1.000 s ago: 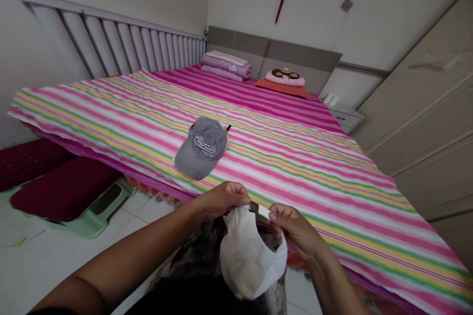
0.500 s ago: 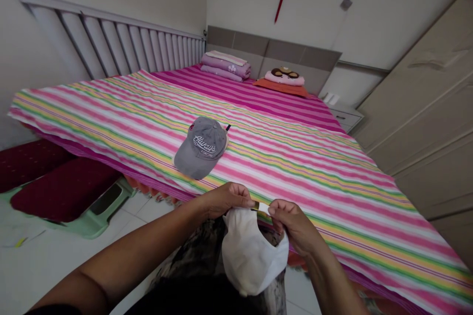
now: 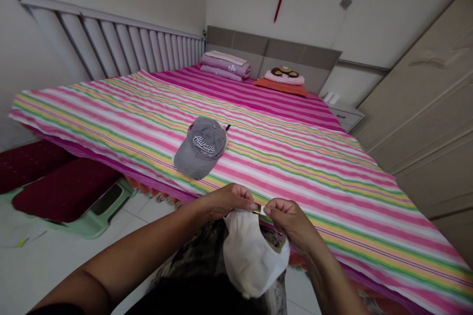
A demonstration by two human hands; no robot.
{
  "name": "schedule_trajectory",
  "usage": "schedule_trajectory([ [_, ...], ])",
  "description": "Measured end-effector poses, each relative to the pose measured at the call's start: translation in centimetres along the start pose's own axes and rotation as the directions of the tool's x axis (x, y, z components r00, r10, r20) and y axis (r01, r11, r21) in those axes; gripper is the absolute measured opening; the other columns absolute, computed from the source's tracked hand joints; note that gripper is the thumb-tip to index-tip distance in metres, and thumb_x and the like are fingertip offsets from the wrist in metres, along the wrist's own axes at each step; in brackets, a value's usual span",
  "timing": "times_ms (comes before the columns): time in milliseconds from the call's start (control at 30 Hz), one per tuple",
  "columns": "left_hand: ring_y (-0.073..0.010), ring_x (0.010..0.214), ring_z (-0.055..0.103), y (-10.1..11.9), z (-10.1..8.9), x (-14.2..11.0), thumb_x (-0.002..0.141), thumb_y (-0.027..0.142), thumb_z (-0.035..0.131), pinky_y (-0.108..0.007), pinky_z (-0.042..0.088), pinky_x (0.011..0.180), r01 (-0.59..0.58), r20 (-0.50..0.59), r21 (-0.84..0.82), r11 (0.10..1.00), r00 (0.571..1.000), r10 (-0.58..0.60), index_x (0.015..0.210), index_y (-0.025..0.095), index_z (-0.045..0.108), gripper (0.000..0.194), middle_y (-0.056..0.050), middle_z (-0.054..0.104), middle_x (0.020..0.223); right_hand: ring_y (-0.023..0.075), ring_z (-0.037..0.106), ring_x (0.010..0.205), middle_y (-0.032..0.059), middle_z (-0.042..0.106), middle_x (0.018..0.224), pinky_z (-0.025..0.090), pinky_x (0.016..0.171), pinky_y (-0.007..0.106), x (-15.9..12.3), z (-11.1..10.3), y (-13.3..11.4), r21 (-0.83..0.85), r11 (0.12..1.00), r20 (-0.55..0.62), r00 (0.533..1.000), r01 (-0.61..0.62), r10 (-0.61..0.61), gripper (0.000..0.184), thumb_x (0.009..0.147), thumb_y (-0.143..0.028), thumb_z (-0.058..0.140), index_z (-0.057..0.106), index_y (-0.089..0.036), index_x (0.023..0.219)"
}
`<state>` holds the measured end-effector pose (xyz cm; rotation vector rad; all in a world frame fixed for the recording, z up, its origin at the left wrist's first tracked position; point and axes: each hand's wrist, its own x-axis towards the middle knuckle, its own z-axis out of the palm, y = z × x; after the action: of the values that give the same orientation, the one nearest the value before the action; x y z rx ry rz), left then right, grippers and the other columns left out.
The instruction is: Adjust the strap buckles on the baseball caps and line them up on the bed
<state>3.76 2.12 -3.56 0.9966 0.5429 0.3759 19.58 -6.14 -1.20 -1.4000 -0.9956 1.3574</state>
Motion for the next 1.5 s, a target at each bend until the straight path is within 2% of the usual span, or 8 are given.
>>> schedule_trajectory([
  [433,-0.0055,0.043,0.046,0.2,0.5,0.0,0.054,0.028,0.074,-0.019,0.031,0.046,-0.005,-0.052,-0.01,1.0,0.999,0.005,0.061,0.009,0.06,0.025,0.001,0.057,0.052,0.003,0.022,0.035,-0.0095,0.035,0.036,0.011,0.038,0.021,0.2,0.2,0.5,0.044,0.998,0.017,0.999,-0.035,0.034,0.024,0.057,-0.034,0.067,0.053,-0.015,0.055],
  [733,-0.0061,0.044,0.048,0.2,0.6,0.2,0.044,0.029,0.079,-0.019,0.033,0.047,0.032,-0.063,-0.051,0.998,0.997,-0.035,0.059,0.008,0.061,0.031,0.0,0.058,0.051,0.0034,0.02,0.037,-0.0094,0.033,0.038,0.011,0.038,0.021,-0.1,0.5,0.0,0.001,1.0,-0.005,1.0,-0.008,0.008,0.018,0.057,-0.03,0.063,0.053,-0.015,0.055],
  [833,-0.0058,0.044,0.048,0.1,0.5,0.2,0.045,0.029,0.079,-0.019,0.033,0.047,0.022,-0.064,-0.049,0.999,0.998,-0.025,0.058,0.009,0.06,0.031,0.0,0.058,0.051,0.0039,0.022,0.037,-0.0091,0.033,0.04,0.016,0.038,0.02,-0.2,0.5,0.2,-0.028,1.0,0.002,1.0,0.013,-0.012,0.02,0.061,-0.032,0.062,0.052,-0.016,0.057],
  [900,-0.0054,0.042,0.046,0.1,0.4,0.1,0.046,0.03,0.079,-0.018,0.031,0.045,0.016,-0.067,-0.044,0.999,0.998,-0.019,0.058,0.009,0.058,0.031,0.001,0.057,0.05,0.0057,0.031,0.04,-0.0073,0.04,0.046,0.024,0.04,0.02,-0.3,0.6,0.4,-0.093,0.992,0.019,0.996,0.087,-0.085,0.02,0.064,-0.035,0.062,0.052,-0.017,0.063],
  [1000,-0.0053,0.04,0.044,0.2,0.3,0.1,0.048,0.032,0.078,-0.019,0.03,0.044,0.007,-0.067,-0.033,0.999,0.998,-0.009,0.057,0.01,0.057,0.032,0.002,0.055,0.048,0.011,0.047,0.053,-0.0027,0.054,0.061,0.036,0.05,0.022,-0.5,0.7,0.6,-0.345,0.898,0.02,0.959,0.273,-0.284,0.021,0.064,-0.033,0.065,0.053,-0.018,0.074],
  [1133,-0.006,0.041,0.045,0.1,0.3,0.2,0.05,0.033,0.077,-0.019,0.03,0.044,0.02,-0.031,0.007,1.0,0.999,-0.02,0.058,0.01,0.057,0.032,0.002,0.055,0.048,0.0161,0.058,0.067,0.0003,0.064,0.074,0.041,0.06,0.025,-0.9,1.1,0.6,-0.644,0.684,0.022,0.902,0.343,-0.431,0.024,0.068,-0.027,0.063,0.055,-0.02,0.09],
  [1333,-0.0062,0.041,0.044,-0.2,-0.2,0.2,0.046,0.032,0.078,-0.02,0.03,0.045,0.058,0.0,0.048,0.997,0.998,-0.058,0.058,0.009,0.059,0.032,0.001,0.055,0.048,0.0165,0.063,0.068,0.0008,0.069,0.076,0.043,0.06,0.023,-1.2,1.1,0.3,-0.714,0.542,0.158,0.857,0.442,-0.49,0.011,0.074,-0.022,0.058,0.062,-0.021,0.084],
  [1500,-0.0071,0.042,0.046,-0.1,-0.4,0.0,0.043,0.029,0.079,-0.021,0.032,0.046,0.063,0.014,0.009,0.998,0.998,-0.063,0.059,0.009,0.06,0.031,0.001,0.056,0.049,0.0153,0.063,0.065,-0.0002,0.069,0.074,0.042,0.058,0.021,-1.5,1.2,0.0,-0.701,0.534,0.178,0.841,0.473,-0.511,0.01,0.075,-0.022,0.058,0.064,-0.021,0.083],
])
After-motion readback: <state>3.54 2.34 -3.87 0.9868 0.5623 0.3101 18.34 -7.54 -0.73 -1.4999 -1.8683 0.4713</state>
